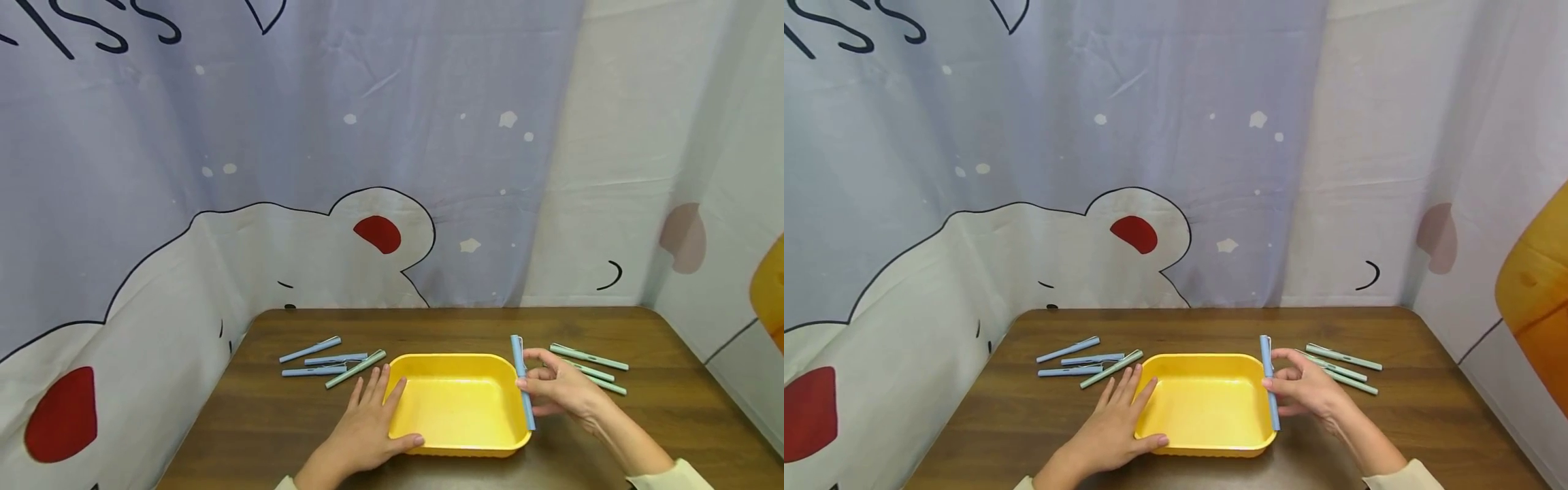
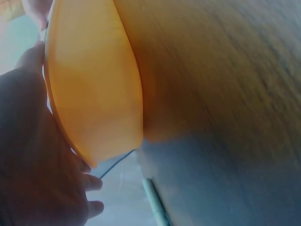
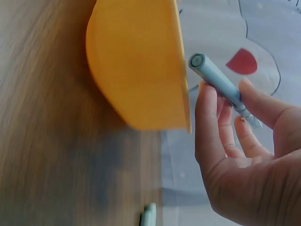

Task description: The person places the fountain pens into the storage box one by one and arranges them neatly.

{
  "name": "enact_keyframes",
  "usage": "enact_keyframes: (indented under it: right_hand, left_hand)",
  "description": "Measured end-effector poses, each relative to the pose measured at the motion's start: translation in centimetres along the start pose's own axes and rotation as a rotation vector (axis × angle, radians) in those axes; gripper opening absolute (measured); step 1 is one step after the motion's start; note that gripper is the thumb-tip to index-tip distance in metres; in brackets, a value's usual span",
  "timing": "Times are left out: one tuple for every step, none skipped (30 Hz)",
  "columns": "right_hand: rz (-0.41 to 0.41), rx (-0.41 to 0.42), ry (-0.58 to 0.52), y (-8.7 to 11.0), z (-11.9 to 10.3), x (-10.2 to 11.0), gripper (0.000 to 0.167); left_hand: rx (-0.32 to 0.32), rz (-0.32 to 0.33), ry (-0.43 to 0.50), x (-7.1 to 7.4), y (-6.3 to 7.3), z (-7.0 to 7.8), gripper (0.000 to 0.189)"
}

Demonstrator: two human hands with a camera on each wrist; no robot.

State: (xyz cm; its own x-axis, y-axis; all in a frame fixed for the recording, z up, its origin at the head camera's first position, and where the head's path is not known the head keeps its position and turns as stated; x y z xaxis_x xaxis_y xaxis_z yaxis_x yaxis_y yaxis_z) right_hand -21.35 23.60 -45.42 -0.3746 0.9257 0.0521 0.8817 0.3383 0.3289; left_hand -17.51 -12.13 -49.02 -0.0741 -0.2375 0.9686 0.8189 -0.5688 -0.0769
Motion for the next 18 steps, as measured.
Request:
enact_keyframes:
  right_hand:
    - [0.009, -0.002, -0.003, -0.1, -0.1, -0.4, 0.063]
    - [0.020, -0.004, -0.004, -0.1, -0.3, -0.7, 0.063]
    - [0.032, -0.006, 0.000, -0.2, -0.4, -1.1, 0.063]
    - [0.044, -0.009, 0.004, -0.4, -0.6, -1.5, 0.063]
    - [0.057, -0.016, 0.006, -0.5, -0.7, -1.9, 0.063]
    - [0.067, -0.022, 0.011, -0.6, -0.8, -2.3, 0.064]
    - [0.071, -0.025, 0.015, -0.7, -0.8, -2.6, 0.065]
    - [0.075, -0.028, 0.019, -0.9, -0.9, -3.0, 0.065]
    - [0.075, -0.032, 0.021, -1.0, -0.9, -3.4, 0.066]
    - [0.075, -0.036, 0.019, -1.1, -0.9, -3.8, 0.065]
    - [0.073, -0.037, 0.018, -1.3, -0.9, -4.2, 0.065]
    - [0.071, -0.038, 0.020, -1.4, -0.8, -4.5, 0.066]
    - [0.068, -0.038, 0.021, -1.5, -0.8, -4.9, 0.065]
    - [0.067, -0.040, 0.019, -1.6, -0.8, -5.2, 0.065]
    - [0.065, -0.043, 0.020, -1.7, -0.8, -5.5, 0.064]
    - [0.066, -0.046, 0.022, -1.9, -0.7, -5.8, 0.063]
    - [0.063, -0.048, 0.026, -2.0, -0.7, -6.0, 0.063]
    - [0.061, -0.048, 0.032, -2.1, -0.7, -6.3, 0.062]
  left_hand:
    - [-0.001, 0.000, -0.001, -0.1, 0.0, 0.0, 0.097]
    - [-0.001, 0.001, -0.002, -0.1, 0.0, 0.0, 0.097]
    - [-0.001, 0.002, -0.003, -0.2, 0.0, 0.1, 0.097]
    - [-0.003, 0.006, -0.004, -0.2, 0.0, 0.1, 0.097]
    - [-0.002, 0.007, -0.008, -0.2, 0.0, 0.1, 0.097]
    - [-0.001, 0.006, -0.011, -0.1, 0.0, 0.1, 0.097]
    - [0.000, 0.004, -0.014, -0.1, 0.0, 0.1, 0.097]
    - [0.002, 0.002, -0.013, -0.1, -0.1, 0.1, 0.097]
    - [0.002, 0.000, -0.013, -0.1, -0.1, 0.1, 0.098]
    - [0.003, -0.001, -0.013, 0.0, -0.1, 0.1, 0.098]
    - [0.005, -0.003, -0.016, 0.0, -0.1, 0.1, 0.098]
    - [0.006, -0.003, -0.018, 0.0, -0.1, 0.1, 0.098]
    - [0.007, -0.003, -0.021, 0.0, -0.1, 0.1, 0.098]
    - [0.008, -0.004, -0.022, -0.1, -0.1, 0.1, 0.098]
    - [0.009, -0.003, -0.026, -0.1, -0.1, 0.1, 0.098]
    - [0.010, -0.002, -0.030, -0.1, -0.1, 0.1, 0.098]
    - [0.011, -0.001, -0.032, -0.1, -0.1, 0.1, 0.098]
    - [0.013, -0.001, -0.035, -0.1, -0.1, 0.1, 0.099]
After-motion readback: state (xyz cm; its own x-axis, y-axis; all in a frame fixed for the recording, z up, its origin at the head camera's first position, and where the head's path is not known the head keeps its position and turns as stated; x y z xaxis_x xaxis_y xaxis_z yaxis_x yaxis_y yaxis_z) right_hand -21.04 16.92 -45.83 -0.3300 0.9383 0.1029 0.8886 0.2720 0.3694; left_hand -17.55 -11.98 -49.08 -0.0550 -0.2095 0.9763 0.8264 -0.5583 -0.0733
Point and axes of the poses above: each hand's wrist, its own y-axis away from the middle knuckle, its own x-axis out of the back of the hand, z = x × y, the point moved 2 cm from there along -y, towards the middle knuckle, and after that the axes turned 8 degrees about -x, right-handed, at the moved point
